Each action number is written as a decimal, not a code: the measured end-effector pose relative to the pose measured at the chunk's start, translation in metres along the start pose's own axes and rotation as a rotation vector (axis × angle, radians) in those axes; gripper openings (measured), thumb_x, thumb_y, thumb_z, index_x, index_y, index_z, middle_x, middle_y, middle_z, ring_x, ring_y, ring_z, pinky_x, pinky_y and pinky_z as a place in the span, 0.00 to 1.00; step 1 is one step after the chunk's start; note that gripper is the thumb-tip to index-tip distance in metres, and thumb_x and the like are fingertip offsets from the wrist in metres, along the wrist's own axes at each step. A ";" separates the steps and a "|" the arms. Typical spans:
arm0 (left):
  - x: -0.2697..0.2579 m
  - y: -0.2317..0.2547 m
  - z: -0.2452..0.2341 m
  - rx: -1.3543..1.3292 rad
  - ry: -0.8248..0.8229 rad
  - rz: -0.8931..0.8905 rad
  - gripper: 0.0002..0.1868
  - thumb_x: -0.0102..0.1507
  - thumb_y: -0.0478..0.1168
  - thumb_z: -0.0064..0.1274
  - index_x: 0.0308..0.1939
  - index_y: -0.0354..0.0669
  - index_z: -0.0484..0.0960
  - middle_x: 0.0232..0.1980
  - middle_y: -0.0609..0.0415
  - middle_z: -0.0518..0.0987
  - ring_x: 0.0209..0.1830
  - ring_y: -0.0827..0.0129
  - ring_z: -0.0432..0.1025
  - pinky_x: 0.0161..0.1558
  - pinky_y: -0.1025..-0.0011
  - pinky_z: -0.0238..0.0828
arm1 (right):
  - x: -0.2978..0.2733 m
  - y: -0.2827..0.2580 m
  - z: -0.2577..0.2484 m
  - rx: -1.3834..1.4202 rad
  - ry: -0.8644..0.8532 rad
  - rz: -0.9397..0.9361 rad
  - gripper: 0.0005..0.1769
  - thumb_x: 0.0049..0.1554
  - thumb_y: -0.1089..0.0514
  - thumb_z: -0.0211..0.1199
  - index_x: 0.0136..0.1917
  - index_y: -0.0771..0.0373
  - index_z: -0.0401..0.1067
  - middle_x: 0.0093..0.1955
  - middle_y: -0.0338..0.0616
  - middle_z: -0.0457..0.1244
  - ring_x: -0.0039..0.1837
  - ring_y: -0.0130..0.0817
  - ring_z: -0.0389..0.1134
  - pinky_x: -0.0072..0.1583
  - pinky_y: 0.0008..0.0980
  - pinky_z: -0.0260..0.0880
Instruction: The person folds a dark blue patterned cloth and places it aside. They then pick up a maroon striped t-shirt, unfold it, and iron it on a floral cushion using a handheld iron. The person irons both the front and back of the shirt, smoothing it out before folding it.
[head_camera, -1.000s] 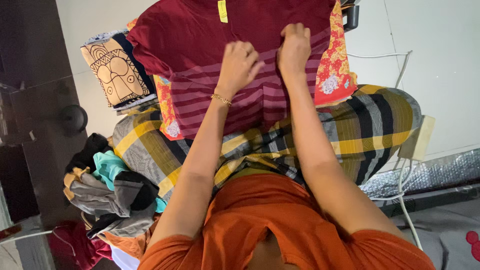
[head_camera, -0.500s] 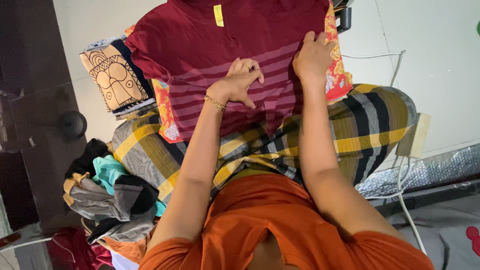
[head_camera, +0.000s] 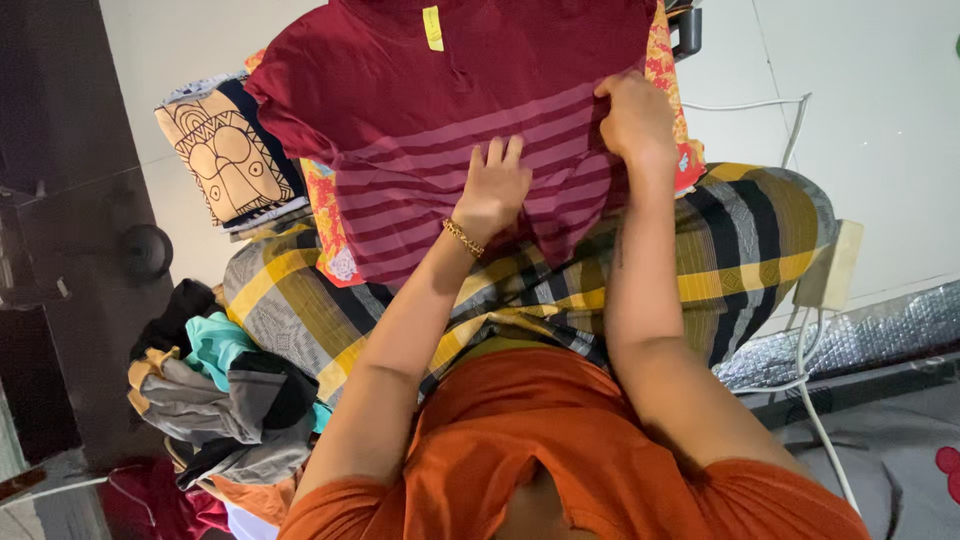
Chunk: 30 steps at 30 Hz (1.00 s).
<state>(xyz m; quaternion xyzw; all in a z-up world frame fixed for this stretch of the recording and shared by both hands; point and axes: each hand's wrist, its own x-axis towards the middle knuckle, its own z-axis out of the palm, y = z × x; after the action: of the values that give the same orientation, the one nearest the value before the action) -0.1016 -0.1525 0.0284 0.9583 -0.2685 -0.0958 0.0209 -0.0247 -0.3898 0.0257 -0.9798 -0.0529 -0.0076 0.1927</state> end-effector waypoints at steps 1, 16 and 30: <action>0.000 -0.002 0.007 0.020 0.112 0.025 0.07 0.66 0.41 0.62 0.46 0.44 0.86 0.78 0.43 0.66 0.72 0.45 0.62 0.67 0.49 0.66 | 0.000 0.003 -0.003 0.002 -0.007 0.001 0.24 0.48 0.69 0.60 0.56 0.54 0.80 0.58 0.55 0.68 0.60 0.58 0.69 0.60 0.51 0.69; 0.007 -0.016 -0.058 -0.895 -0.703 0.233 0.22 0.56 0.57 0.68 0.30 0.41 0.83 0.26 0.55 0.84 0.22 0.76 0.75 0.23 0.73 0.70 | -0.008 -0.007 -0.061 -0.109 -0.257 0.226 0.23 0.51 0.34 0.74 0.40 0.56 0.83 0.40 0.51 0.72 0.48 0.53 0.73 0.51 0.49 0.71; 0.158 -0.089 0.005 -0.127 0.816 -0.323 0.26 0.64 0.50 0.60 0.56 0.33 0.76 0.58 0.41 0.75 0.58 0.49 0.67 0.62 0.46 0.58 | 0.109 0.007 0.020 0.016 0.443 -0.201 0.11 0.55 0.71 0.58 0.51 0.65 0.73 0.53 0.57 0.69 0.49 0.61 0.71 0.49 0.54 0.71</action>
<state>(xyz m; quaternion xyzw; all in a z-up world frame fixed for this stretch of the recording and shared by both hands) 0.0752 -0.1580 -0.0121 0.9441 -0.0786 0.2721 0.1687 0.0838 -0.3776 0.0083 -0.9425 -0.1065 -0.2408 0.2057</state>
